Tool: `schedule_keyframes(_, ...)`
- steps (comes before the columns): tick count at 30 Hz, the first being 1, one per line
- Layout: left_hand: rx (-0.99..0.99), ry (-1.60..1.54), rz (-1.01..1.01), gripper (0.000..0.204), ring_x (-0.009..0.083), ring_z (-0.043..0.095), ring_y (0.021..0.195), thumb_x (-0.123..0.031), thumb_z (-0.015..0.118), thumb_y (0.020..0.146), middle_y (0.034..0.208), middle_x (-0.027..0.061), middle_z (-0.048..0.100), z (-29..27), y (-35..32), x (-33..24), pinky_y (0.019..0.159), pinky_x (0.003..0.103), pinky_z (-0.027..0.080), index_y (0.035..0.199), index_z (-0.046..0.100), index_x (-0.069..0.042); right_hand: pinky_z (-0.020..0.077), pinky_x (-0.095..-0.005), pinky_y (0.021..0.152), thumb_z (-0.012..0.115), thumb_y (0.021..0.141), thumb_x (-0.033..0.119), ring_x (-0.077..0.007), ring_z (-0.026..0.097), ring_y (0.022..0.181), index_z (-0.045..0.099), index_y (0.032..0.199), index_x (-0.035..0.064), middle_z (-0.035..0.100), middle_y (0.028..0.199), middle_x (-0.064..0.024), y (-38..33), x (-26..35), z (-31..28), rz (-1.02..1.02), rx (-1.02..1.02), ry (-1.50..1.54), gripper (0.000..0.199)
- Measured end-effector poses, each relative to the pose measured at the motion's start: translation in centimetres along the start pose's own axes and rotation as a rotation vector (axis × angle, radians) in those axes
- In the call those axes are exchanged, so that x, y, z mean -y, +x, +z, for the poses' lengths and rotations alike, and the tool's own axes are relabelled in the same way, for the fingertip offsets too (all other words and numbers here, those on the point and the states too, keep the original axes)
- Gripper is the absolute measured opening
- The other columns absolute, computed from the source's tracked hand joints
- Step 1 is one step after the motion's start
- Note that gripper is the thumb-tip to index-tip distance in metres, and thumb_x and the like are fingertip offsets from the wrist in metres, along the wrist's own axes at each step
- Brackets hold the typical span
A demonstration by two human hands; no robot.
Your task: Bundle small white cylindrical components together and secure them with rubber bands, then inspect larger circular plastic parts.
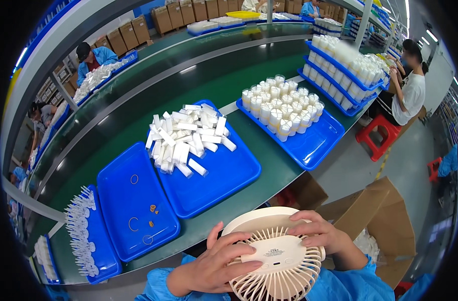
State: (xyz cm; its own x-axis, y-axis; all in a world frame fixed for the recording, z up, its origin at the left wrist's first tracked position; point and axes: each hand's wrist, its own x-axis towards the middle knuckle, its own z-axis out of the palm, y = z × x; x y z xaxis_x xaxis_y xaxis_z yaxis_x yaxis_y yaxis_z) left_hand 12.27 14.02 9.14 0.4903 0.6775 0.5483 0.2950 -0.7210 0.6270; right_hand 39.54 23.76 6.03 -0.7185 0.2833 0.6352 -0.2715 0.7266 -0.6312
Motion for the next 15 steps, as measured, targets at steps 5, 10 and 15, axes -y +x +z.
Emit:
schedule_keyframes(5, 0.111, -0.005, -0.055, 0.057, 0.0317, 0.044, 0.114, -0.031, 0.075, 0.068, 0.113, 0.0091, 0.042, -0.6, 0.2, 0.2, 0.101, 0.056, 0.013, 0.118, 0.053, -0.014, 0.0389, -0.0486, 0.092, 0.067, 0.077, 0.013, -0.0393, 0.043, 0.115, 0.047, 0.120, 0.0112, 0.050, 0.123, -0.0135, 0.3, 0.2, 0.0, 0.037, 0.000, -0.006, 0.048)
schedule_keyframes(10, 0.144, -0.352, -0.269, 0.075, 0.0293, 0.041, 0.115, -0.028, 0.080, 0.062, 0.117, 0.0132, 0.037, -1.0, -0.3, 1.1, 0.100, 0.047, 0.026, 0.125, 0.045, -0.010, 0.0412, -0.0448, 0.091, 0.069, 0.075, 0.011, -0.0358, 0.048, 0.111, 0.043, 0.125, 0.0055, 0.049, 0.121, -0.0167, 0.3, 0.2, 0.6, 0.236, 0.085, 0.061, 0.056)
schedule_keyframes(15, 0.175, -0.445, -0.448, 0.087, 0.0272, 0.039, 0.116, -0.023, 0.084, 0.055, 0.122, 0.0141, 0.037, -2.2, -0.5, 1.6, 0.097, 0.037, 0.034, 0.128, 0.039, -0.005, 0.0429, -0.0376, 0.090, 0.079, 0.065, 0.018, -0.0313, 0.051, 0.110, 0.035, 0.132, 0.0032, 0.049, 0.122, -0.0167, 0.2, 0.1, 1.7, 0.470, 0.130, 0.141, 0.081)
